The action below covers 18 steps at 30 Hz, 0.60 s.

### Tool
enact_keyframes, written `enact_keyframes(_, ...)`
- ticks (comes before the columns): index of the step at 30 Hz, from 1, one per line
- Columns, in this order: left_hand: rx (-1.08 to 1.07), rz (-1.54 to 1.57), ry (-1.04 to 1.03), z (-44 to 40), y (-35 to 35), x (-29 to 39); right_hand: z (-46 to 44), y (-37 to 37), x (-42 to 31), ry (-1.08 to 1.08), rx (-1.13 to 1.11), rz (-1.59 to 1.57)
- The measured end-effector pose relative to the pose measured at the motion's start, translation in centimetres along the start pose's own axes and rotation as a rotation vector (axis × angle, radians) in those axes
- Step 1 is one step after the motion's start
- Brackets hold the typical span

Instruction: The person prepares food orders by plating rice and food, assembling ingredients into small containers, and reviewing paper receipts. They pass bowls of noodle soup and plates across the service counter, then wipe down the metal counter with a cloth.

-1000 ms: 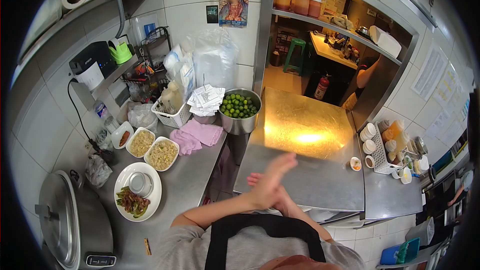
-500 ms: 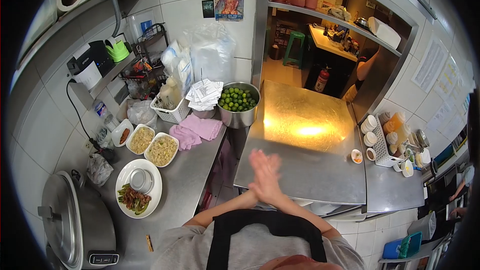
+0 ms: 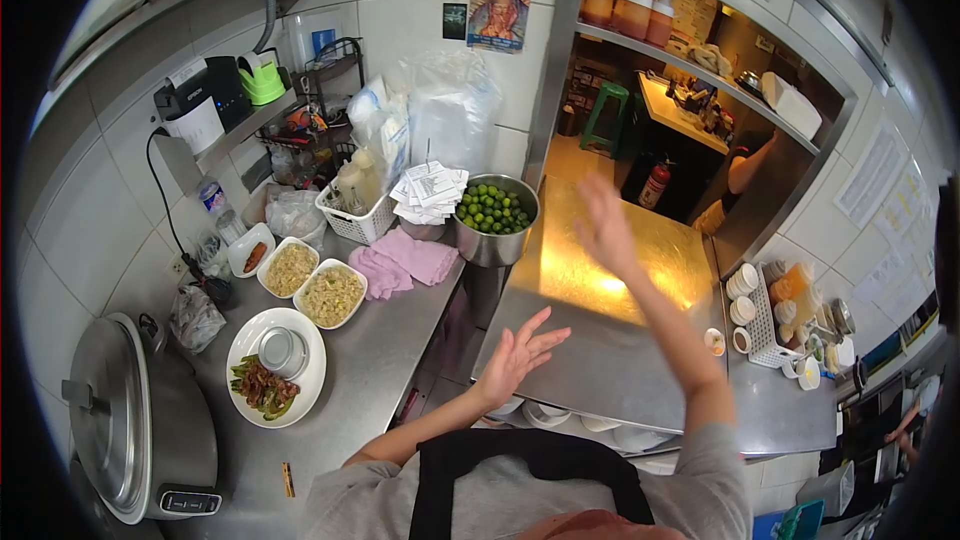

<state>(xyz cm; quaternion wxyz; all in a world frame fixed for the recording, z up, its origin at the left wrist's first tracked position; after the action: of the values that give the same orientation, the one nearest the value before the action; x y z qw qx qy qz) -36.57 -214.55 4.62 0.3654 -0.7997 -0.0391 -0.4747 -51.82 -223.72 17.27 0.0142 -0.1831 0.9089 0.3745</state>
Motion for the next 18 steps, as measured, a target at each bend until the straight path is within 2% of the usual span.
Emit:
enact_keyframes(1,0.004,-0.003,-0.007,0.6,0.8,0.1,-3.8,1.5,0.4,0.043,0.011,0.071)
enact_keyframes(4,0.222,-0.205,-0.057,2.9,6.3,1.6,-15.8,4.7,2.7,0.201,0.136,0.366)
enact_keyframes(6,0.403,-0.247,-0.128,5.6,9.9,3.7,-23.9,7.2,4.3,0.143,0.231,0.540)
enact_keyframes(7,0.499,-0.259,-0.168,7.1,11.5,4.8,-27.9,8.4,5.2,0.004,0.120,0.577)
enact_keyframes(8,0.597,-0.311,-0.177,8.8,12.9,5.9,-30.4,10.4,4.3,0.082,0.288,0.578)
enact_keyframes(11,0.858,-0.411,-0.213,13.0,15.1,9.1,-39.1,11.9,6.7,0.121,0.425,0.589)
enact_keyframes(13,0.960,-0.419,-0.237,14.7,15.8,10.4,-42.2,12.0,7.4,0.189,0.562,0.607)
enact_keyframes(14,0.984,-0.411,-0.256,15.2,16.0,10.9,-43.1,11.4,7.7,0.195,0.561,0.601)
enact_keyframes(18,1.048,-0.422,-0.264,15.3,17.1,12.2,-43.2,10.3,6.9,0.087,0.665,0.670)
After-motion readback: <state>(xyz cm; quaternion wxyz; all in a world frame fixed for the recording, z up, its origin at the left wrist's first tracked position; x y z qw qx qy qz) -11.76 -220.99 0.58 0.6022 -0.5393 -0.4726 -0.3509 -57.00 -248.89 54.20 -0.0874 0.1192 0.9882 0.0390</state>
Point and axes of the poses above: each hand's wrist, its own z-axis away from the middle knuckle, its own y-axis out of the back of the hand, x = y × z, the point moved 7 cm from there along -z, towards the middle knuckle, and after that the axes turned 6 degrees about -y, right-handed, at the moved point
